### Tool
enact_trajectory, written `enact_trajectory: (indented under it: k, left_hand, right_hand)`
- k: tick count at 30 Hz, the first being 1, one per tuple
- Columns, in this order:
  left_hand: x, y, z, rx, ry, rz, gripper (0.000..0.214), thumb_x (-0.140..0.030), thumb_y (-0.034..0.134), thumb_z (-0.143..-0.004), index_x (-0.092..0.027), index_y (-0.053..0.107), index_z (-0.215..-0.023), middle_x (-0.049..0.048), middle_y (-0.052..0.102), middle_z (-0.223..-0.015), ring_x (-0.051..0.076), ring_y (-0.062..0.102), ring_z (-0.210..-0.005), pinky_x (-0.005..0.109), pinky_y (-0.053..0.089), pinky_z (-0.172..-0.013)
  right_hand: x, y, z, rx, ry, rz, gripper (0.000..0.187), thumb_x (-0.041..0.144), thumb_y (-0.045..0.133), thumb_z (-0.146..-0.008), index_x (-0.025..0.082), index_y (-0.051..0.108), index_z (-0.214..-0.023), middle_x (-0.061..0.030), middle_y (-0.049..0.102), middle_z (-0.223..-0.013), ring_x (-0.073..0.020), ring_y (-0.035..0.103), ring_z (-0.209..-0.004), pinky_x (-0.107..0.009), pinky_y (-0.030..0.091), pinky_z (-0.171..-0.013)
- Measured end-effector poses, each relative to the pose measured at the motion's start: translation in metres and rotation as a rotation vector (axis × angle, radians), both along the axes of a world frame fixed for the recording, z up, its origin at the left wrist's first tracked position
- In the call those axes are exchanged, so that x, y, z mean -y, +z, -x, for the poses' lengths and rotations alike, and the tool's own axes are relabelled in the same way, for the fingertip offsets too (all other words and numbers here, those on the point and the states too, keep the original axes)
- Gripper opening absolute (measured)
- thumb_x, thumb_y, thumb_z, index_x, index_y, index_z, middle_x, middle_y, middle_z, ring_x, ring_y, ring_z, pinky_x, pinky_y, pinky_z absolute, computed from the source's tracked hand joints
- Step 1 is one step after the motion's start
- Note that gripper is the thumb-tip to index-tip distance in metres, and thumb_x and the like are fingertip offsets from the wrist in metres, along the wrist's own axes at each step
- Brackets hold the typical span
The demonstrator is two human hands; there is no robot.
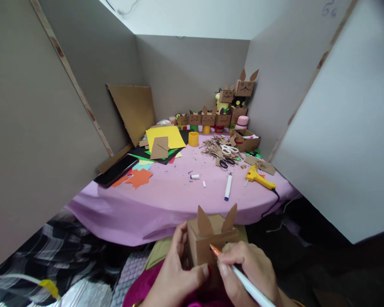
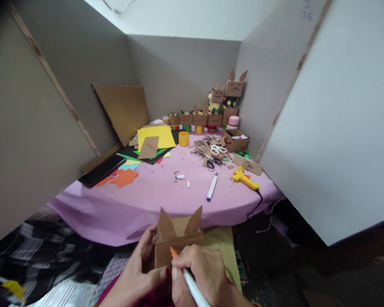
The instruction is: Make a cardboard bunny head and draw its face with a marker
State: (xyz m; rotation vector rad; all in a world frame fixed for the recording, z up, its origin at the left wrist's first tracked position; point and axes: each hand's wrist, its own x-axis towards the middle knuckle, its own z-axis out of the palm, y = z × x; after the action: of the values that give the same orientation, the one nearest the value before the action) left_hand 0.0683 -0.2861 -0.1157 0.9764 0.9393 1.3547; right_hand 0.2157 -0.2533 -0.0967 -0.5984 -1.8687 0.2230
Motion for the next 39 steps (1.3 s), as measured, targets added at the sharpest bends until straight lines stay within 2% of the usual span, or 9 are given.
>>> enact_trajectory:
  k: [13, 19, 26, 33, 39]
  left_hand:
    - [0.0, 0.002, -0.002, -0.03, 0.019, 0.001, 0.072, -0.037, 0.075, -0.063, -0.019, 0.038, -0.121, 0.0158, 0.053, -0.127, 0.032, 0.05, -0.117, 0.043, 0.039, -0.098]
    - [-0.001, -0.001, -0.001, -0.039, 0.026, -0.004, 0.069, -0.032, 0.074, -0.064, -0.02, 0.037, -0.12, 0.0162, 0.052, -0.127, 0.033, 0.05, -0.118, 0.046, 0.037, -0.1]
    - [-0.001, -0.001, -0.001, -0.043, 0.045, 0.019, 0.07, -0.038, 0.075, -0.063, -0.02, 0.038, -0.119, 0.0158, 0.053, -0.126, 0.034, 0.05, -0.117, 0.045, 0.037, -0.1]
    - [-0.001, -0.002, -0.002, 0.032, 0.039, 0.033, 0.072, -0.034, 0.077, -0.062, -0.019, 0.037, -0.119, 0.0166, 0.052, -0.127, 0.033, 0.048, -0.12, 0.043, 0.039, -0.099]
    - [-0.001, -0.002, -0.001, 0.049, 0.039, 0.023, 0.072, -0.033, 0.077, -0.062, -0.018, 0.037, -0.12, 0.017, 0.051, -0.129, 0.033, 0.048, -0.119, 0.044, 0.037, -0.099]
  right_hand:
    - [-0.001, -0.002, 0.002, -0.01, 0.015, -0.001, 0.01, 0.012, 0.046, -0.077, 0.022, 0.05, -0.074, 0.005, 0.063, -0.053, -0.0083, 0.058, -0.043, -0.018, 0.046, -0.05]
    - [-0.002, -0.009, 0.01, -0.166, 0.008, -0.004, 0.012, 0.014, 0.047, -0.075, 0.021, 0.05, -0.067, 0.0057, 0.058, -0.047, -0.0072, 0.054, -0.038, -0.017, 0.042, -0.045]
    - [-0.003, -0.012, 0.01, -0.136, 0.032, -0.028, 0.013, 0.013, 0.046, -0.076, 0.021, 0.049, -0.067, 0.0056, 0.058, -0.047, -0.0077, 0.054, -0.038, -0.019, 0.041, -0.045]
    - [-0.006, -0.011, 0.002, -0.022, 0.105, -0.027, 0.013, 0.01, 0.048, -0.075, 0.021, 0.048, -0.068, 0.006, 0.06, -0.05, -0.0072, 0.057, -0.041, -0.019, 0.041, -0.049]
    - [-0.004, -0.012, 0.0, -0.018, 0.084, -0.007, 0.015, 0.006, 0.047, -0.073, 0.021, 0.049, -0.07, 0.006, 0.06, -0.05, -0.0072, 0.057, -0.042, -0.019, 0.041, -0.049]
